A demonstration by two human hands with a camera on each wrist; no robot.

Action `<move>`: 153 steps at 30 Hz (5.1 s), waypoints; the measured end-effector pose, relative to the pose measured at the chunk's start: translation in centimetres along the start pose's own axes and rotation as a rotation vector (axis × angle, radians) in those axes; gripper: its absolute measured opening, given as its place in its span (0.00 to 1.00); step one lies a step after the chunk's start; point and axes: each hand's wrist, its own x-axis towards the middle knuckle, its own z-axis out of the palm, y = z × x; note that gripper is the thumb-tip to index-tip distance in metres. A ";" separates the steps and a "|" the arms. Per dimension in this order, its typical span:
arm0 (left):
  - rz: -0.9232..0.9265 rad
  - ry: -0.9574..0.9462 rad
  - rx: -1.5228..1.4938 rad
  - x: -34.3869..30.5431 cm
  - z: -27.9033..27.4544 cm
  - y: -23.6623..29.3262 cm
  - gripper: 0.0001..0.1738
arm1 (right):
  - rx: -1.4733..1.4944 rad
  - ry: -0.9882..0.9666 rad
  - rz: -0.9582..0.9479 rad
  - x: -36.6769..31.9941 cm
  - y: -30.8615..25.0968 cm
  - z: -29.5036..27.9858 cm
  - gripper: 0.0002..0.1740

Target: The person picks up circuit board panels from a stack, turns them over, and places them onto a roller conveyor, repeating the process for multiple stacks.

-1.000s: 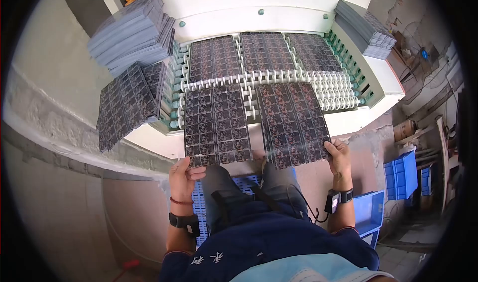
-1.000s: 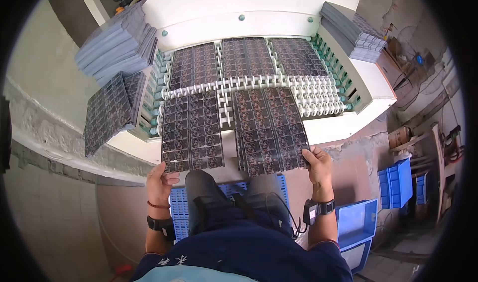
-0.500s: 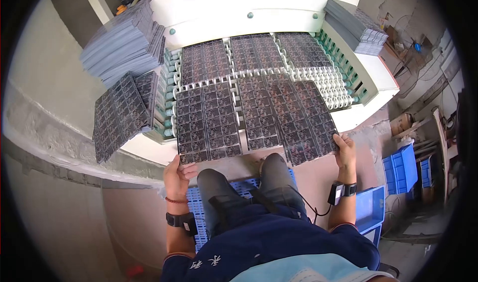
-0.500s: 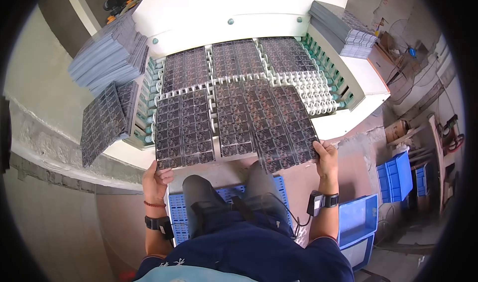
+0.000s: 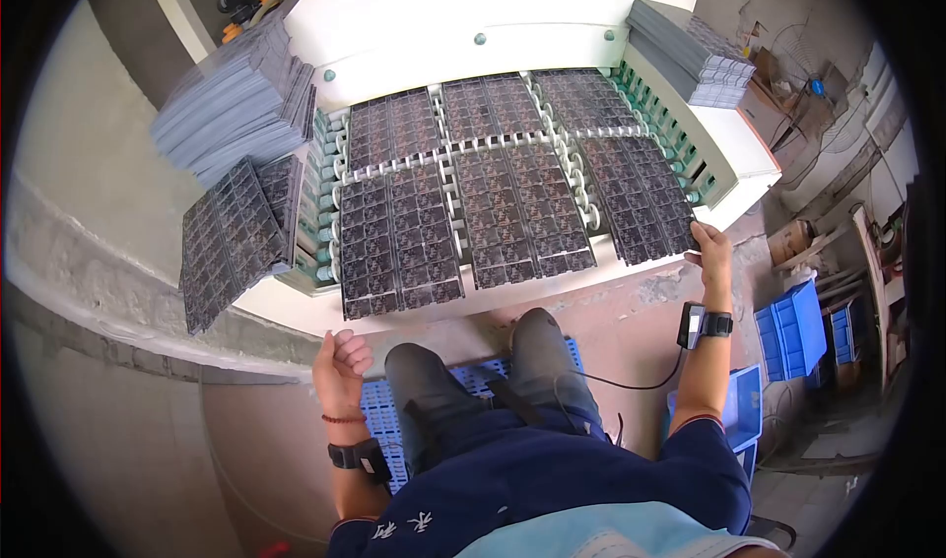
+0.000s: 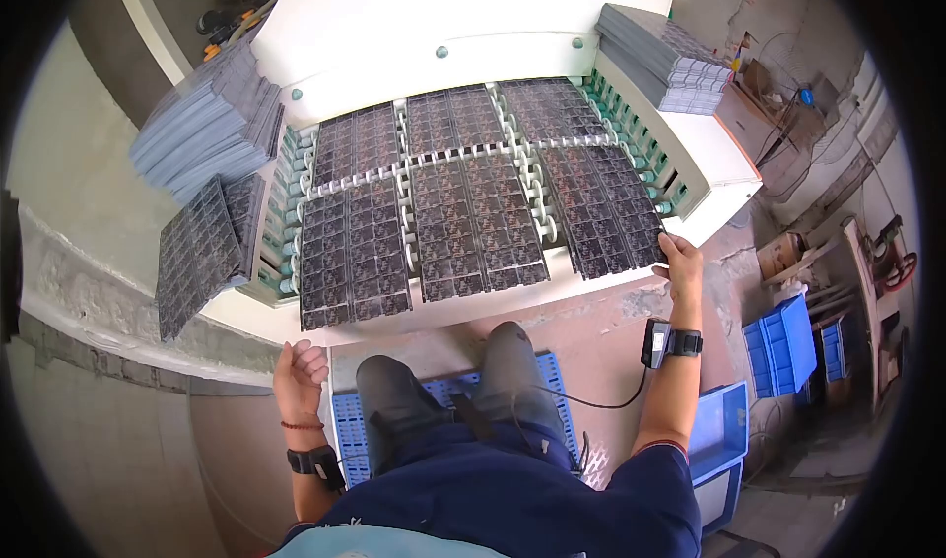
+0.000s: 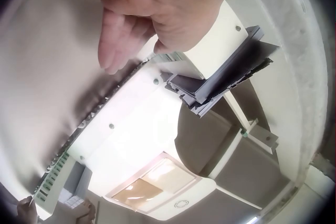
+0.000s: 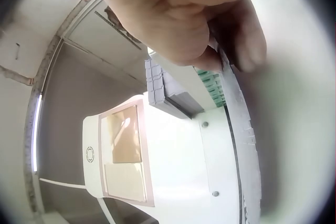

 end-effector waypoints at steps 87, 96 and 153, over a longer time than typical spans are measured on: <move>-0.169 -0.726 0.273 -7.6 -3.5 1.3 0.17 | -0.450 -1.234 -0.552 -23.8 -19.4 37.7 0.28; -0.145 -0.752 0.177 -7.7 -4.6 1.6 0.21 | -0.121 -1.319 0.026 -21.4 -17.3 39.1 0.12; -0.016 -0.502 -0.204 1.8 1.2 -1.2 0.27 | 0.371 -0.521 0.127 -10.7 1.4 8.4 0.09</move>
